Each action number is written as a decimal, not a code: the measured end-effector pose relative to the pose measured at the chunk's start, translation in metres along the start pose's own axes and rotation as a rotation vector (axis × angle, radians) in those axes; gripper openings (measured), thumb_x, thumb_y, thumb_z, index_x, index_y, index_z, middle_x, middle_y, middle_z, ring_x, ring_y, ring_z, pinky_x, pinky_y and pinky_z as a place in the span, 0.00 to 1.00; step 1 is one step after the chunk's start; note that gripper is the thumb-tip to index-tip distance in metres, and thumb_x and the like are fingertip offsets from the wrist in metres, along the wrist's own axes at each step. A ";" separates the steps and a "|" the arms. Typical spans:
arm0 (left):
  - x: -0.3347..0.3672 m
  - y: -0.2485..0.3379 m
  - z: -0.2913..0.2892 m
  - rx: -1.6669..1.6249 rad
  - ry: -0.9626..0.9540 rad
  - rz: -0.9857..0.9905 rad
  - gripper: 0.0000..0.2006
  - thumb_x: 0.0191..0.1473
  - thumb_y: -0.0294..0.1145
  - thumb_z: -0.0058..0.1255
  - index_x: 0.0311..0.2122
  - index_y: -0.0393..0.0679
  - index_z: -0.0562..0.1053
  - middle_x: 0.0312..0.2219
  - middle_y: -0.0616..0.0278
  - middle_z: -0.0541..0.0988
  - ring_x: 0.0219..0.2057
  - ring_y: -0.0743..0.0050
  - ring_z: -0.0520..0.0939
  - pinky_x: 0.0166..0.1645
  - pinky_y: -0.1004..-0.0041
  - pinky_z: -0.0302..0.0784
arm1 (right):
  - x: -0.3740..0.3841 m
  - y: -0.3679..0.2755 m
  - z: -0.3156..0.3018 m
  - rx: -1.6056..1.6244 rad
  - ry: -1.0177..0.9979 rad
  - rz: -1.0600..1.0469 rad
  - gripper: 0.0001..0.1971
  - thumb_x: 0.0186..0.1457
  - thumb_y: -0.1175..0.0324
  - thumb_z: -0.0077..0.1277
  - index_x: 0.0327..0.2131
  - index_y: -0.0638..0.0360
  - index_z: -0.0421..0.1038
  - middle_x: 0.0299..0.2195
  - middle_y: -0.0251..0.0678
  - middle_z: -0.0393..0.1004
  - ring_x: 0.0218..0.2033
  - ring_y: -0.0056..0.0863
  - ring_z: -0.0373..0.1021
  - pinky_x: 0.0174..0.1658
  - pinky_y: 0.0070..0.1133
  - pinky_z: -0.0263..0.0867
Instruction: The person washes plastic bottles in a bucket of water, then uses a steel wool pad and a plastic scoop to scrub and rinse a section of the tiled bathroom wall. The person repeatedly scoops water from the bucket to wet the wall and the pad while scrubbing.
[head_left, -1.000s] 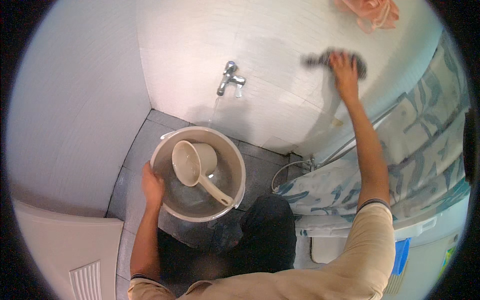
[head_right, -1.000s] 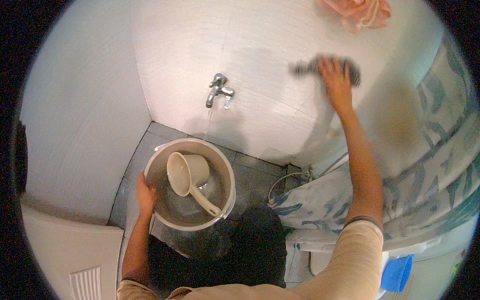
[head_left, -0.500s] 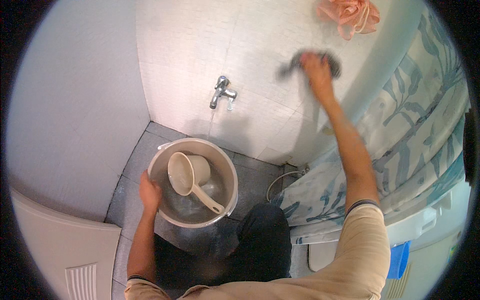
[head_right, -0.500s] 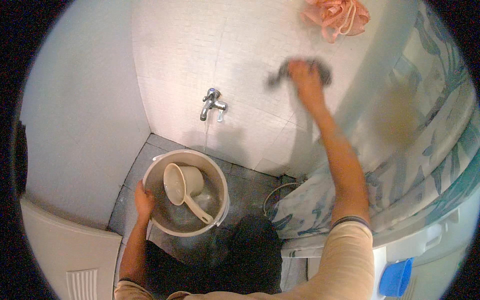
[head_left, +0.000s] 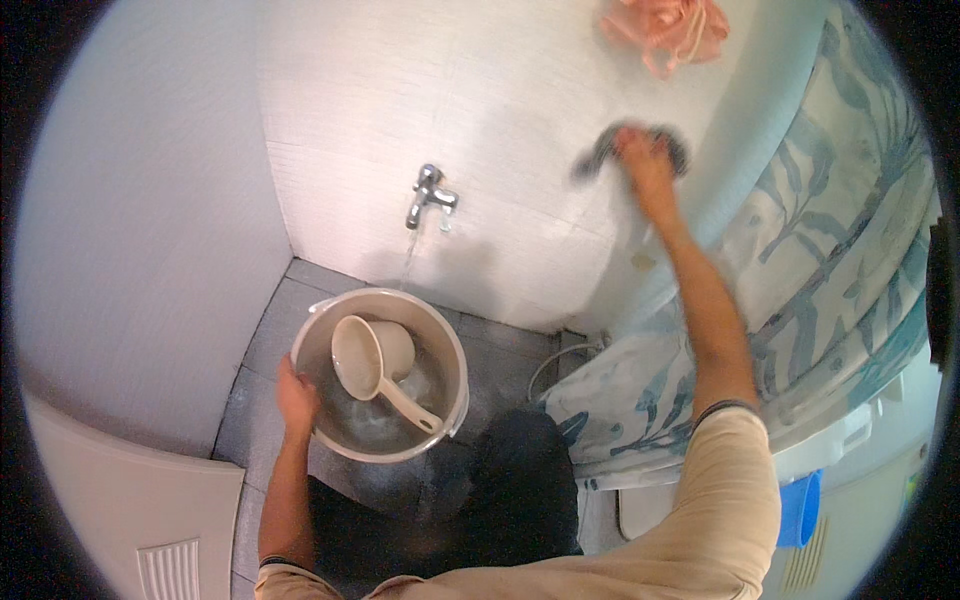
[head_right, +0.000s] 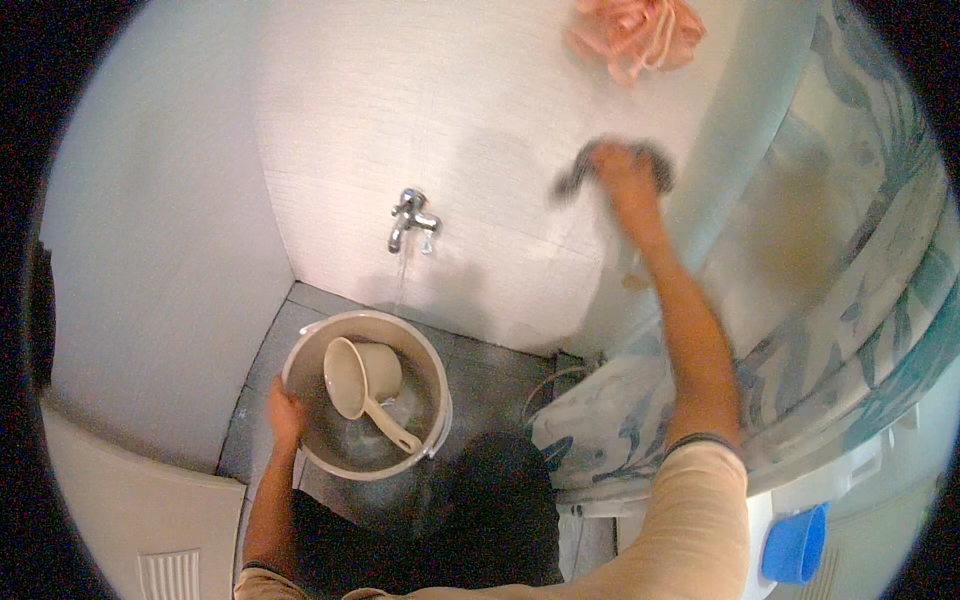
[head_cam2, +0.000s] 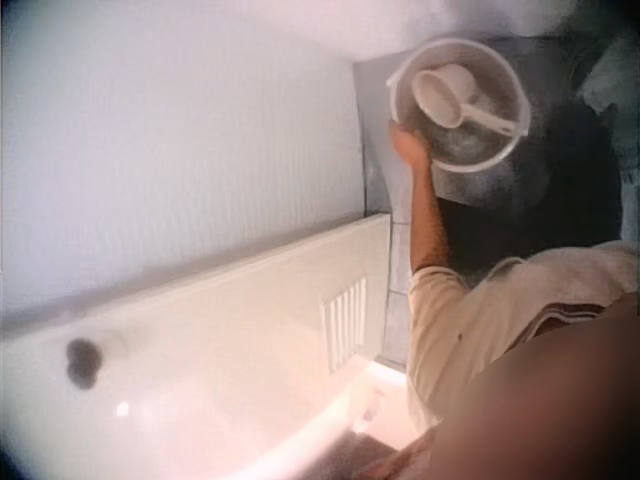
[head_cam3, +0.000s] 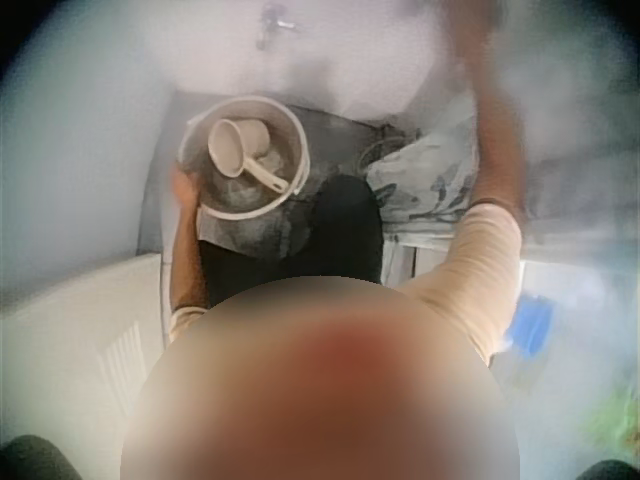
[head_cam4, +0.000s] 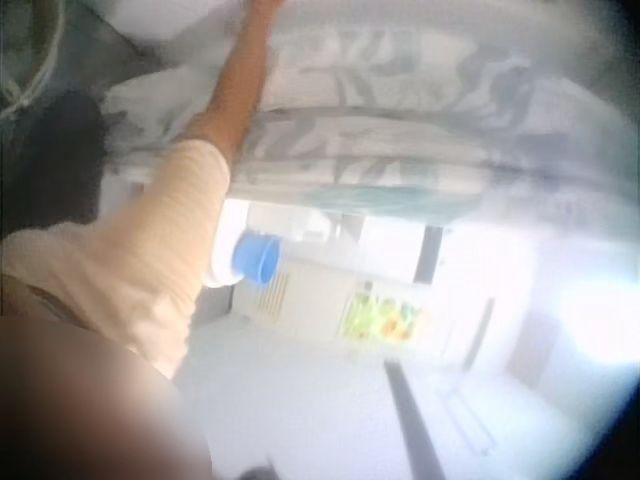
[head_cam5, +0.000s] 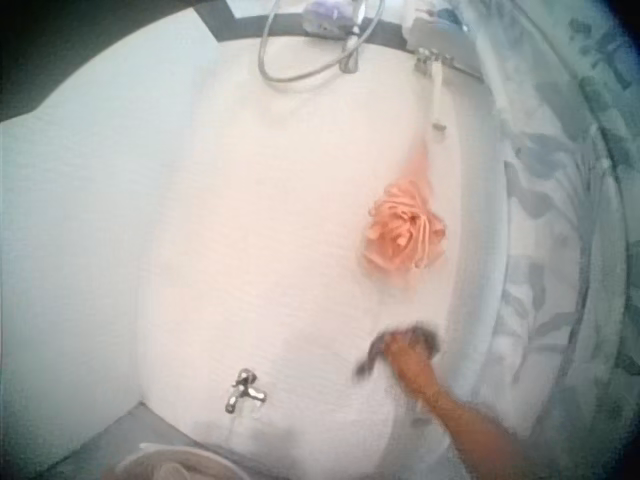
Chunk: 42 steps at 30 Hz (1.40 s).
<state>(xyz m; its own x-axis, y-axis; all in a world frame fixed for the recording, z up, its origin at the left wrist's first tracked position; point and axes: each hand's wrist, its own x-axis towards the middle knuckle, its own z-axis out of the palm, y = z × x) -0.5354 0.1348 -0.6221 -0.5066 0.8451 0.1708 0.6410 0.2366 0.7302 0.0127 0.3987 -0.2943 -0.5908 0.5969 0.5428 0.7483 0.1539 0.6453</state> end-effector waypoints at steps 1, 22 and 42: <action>-0.002 0.000 0.000 0.020 -0.014 -0.040 0.23 0.49 0.19 0.42 0.53 0.35 0.64 0.45 0.39 0.72 0.48 0.39 0.73 0.53 0.56 0.67 | 0.013 0.034 -0.012 -0.100 0.091 0.069 0.29 0.52 0.81 0.36 0.60 0.53 0.58 0.62 0.37 0.56 0.65 0.36 0.49 0.63 0.48 0.44; 0.002 0.008 -0.005 -0.028 -0.069 0.036 0.22 0.48 0.18 0.41 0.52 0.32 0.65 0.44 0.37 0.73 0.47 0.39 0.74 0.53 0.57 0.66 | -0.068 0.079 0.027 0.165 0.637 0.541 0.30 0.51 0.78 0.41 0.61 0.66 0.54 0.61 0.52 0.55 0.63 0.50 0.50 0.67 0.35 0.40; -0.002 -0.007 -0.002 0.013 0.008 0.102 0.23 0.47 0.17 0.43 0.52 0.31 0.65 0.46 0.38 0.71 0.49 0.41 0.72 0.55 0.58 0.65 | 0.068 -0.008 -0.028 0.243 0.656 0.111 0.22 0.56 0.76 0.33 0.54 0.54 0.65 0.56 0.38 0.64 0.61 0.37 0.56 0.65 0.39 0.42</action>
<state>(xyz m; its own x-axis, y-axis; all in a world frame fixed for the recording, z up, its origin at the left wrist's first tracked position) -0.5397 0.1309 -0.6261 -0.4430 0.8611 0.2494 0.6971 0.1559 0.6998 -0.0420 0.4161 -0.2473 -0.5099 0.0331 0.8596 0.8154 0.3372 0.4707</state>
